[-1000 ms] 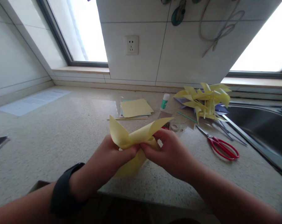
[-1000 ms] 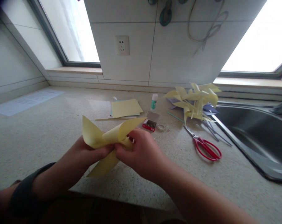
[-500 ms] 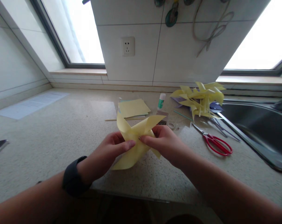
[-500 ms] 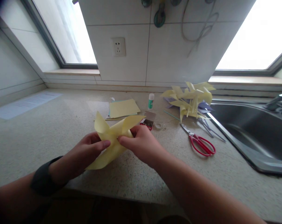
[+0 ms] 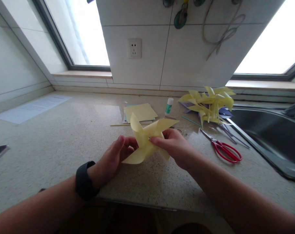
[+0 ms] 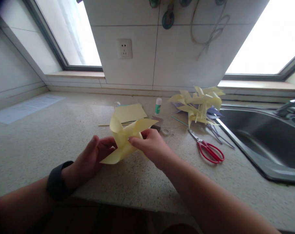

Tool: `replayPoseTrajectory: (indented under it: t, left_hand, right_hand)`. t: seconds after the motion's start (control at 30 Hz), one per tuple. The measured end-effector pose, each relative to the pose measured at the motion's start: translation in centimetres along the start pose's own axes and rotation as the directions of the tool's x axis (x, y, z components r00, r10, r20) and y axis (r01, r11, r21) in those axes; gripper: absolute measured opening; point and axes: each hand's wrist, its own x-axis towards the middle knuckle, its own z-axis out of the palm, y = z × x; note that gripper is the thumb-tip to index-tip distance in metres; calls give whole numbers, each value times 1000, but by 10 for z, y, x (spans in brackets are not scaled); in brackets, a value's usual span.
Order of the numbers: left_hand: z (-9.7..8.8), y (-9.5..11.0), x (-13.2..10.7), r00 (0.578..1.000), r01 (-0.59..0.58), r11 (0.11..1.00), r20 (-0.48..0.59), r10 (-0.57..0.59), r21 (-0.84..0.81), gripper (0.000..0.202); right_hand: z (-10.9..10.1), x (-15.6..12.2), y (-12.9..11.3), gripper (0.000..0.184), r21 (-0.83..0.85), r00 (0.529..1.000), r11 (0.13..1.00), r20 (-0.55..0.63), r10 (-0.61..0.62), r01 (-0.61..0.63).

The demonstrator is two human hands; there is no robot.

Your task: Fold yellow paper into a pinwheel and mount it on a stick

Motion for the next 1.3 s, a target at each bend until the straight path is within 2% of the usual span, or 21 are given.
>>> replayPoseTrajectory:
  t: [0.3,0.47,0.67,0.8,0.9,1.0,1.1,1.2,1.3]
  left_hand:
    - [2,3,1,986,-18,998,-162,27,57,51]
    - [6,4,5,974,-38,998,-222,48,50,54]
    - [5,7,10,959,-69,984,-261,111,166,46]
    - [4,6,10,962,-55,966,-245,119,253,37]
    - [5,5,9,969,-40,922,-210,130,385,30]
    - [4,10,11,979,-27,820,-149,137,572,27]
    - [-1,24,17,984,-58,632,-63,167,773,25]
    - [-8,41,32,973,-120,397,29,229,910,23]
    - [-14,49,56,956,-176,187,123,264,967,24]
  right_hand:
    - [-4,7,2,25,31,998,998,-10,-56,57]
    - [-10,9,-1,28,35,996,996,-27,-82,83]
    - [-45,22,-10,30,58,956,971,-199,-217,232]
    - [-68,33,-12,27,35,902,951,-330,-280,308]
    - [-77,42,-7,26,6,872,945,-389,-299,326]
    - [-82,47,-2,28,-9,858,941,-407,-314,339]
    - [-85,46,-1,29,2,864,934,-380,-329,357]
    - [-89,38,-4,31,25,913,942,-255,-319,336]
    - [-92,30,-5,34,23,951,956,-107,-289,293]
